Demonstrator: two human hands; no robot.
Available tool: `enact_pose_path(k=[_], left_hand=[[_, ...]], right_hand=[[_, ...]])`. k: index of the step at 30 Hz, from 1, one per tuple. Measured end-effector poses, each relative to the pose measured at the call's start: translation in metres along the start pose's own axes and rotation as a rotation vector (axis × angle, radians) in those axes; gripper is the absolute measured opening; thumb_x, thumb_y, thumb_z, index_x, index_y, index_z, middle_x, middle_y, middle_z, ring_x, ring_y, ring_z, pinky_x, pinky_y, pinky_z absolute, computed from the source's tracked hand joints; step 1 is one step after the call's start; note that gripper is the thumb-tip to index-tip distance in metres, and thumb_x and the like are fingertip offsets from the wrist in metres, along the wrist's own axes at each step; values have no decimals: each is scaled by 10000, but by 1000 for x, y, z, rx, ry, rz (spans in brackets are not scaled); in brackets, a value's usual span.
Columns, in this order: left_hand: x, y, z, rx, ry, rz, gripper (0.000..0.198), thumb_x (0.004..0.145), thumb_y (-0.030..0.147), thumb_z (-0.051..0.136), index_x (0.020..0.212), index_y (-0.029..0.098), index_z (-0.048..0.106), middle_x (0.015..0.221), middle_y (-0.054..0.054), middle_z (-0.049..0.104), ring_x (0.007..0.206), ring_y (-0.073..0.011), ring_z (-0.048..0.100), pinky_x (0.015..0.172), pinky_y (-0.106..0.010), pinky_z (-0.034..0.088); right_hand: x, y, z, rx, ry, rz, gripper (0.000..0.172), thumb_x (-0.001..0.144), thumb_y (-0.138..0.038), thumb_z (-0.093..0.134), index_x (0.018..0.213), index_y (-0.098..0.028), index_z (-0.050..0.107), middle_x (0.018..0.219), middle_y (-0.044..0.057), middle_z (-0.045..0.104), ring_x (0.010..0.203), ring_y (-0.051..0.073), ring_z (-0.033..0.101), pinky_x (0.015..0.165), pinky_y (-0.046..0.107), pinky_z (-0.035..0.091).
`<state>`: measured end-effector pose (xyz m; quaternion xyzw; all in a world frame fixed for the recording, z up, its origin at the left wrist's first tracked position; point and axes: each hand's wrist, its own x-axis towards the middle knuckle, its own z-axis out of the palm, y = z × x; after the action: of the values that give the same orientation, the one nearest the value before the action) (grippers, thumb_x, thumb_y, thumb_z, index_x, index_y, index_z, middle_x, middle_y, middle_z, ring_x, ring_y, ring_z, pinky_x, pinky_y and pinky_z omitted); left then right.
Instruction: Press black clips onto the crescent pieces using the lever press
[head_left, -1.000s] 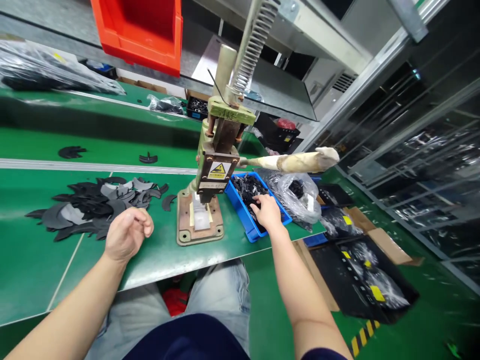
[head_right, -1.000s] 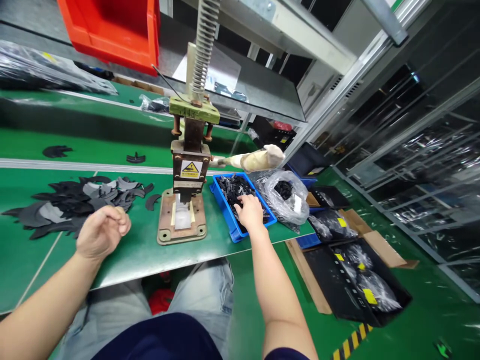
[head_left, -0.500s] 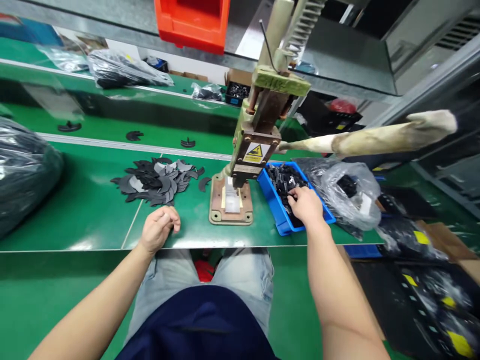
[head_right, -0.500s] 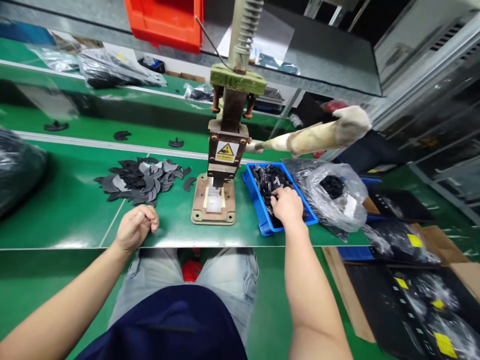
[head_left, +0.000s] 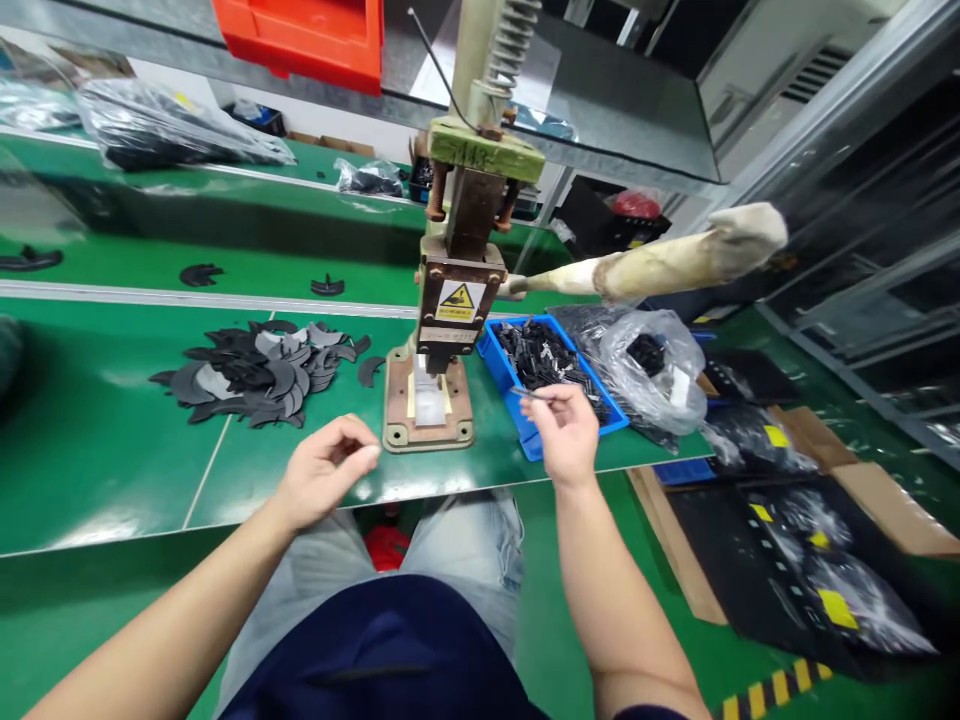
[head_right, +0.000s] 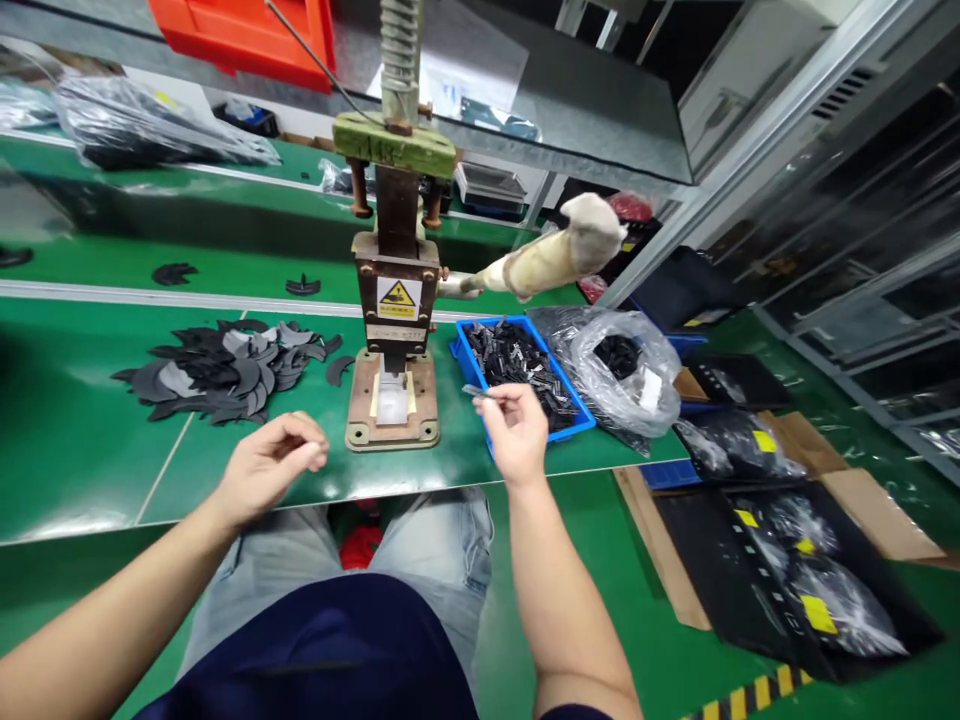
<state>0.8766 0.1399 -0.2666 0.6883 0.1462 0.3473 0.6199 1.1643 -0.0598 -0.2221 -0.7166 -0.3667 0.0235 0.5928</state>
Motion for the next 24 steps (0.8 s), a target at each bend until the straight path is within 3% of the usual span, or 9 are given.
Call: enact_pose_path(k=[4,7,10,18,21,24], left_hand=[[14,32,33,174,-139,156,291,893,255,808,1177,234,745,988,-68,716,813,-199,702,760,-346,594],[17,41,45,244,-213,218,303,916,283,781,1213,243,736,963,-63,730,777,-199,701,741,-356,597],[14,43,48,286,-234,211,240,946,327,749,1173,250,741,954,-76,739,780,-213,706,742,-377,609],[6,44,46,276,-236,202,176,944,311,757,1108,250,769,942,-74,752,780,-209,709,743,-367,608],[8,44,46,246,-260,106,142,961,337,740,1065,245,770,949,-70,763,799,-207,712,751,-360,601],[8,41,48,94,-319,-137,179,995,407,692,957,236,727,848,-42,735,737,-191,694,684,-334,585]], right_hand=[[-52,-19,37,195,-153,-32,167,929,-394,754,1012,-253,719,971,51,755,888,195,727,837,383,614],[-70,-22,49,207,-261,-96,123,935,-345,750,1034,-272,750,951,46,756,909,205,704,855,401,598],[-74,-20,54,241,-319,-111,122,937,-318,746,1053,-282,752,942,36,752,891,199,696,841,395,589],[-81,-11,60,275,-324,-115,104,945,-294,737,1047,-276,747,973,42,765,920,197,706,870,394,594],[-78,-13,59,273,-346,-146,133,942,-255,740,1071,-284,754,983,36,764,920,190,705,870,386,591],[-73,-18,57,233,-427,-207,180,949,-232,729,1111,-299,766,1004,40,755,949,193,703,876,388,590]])
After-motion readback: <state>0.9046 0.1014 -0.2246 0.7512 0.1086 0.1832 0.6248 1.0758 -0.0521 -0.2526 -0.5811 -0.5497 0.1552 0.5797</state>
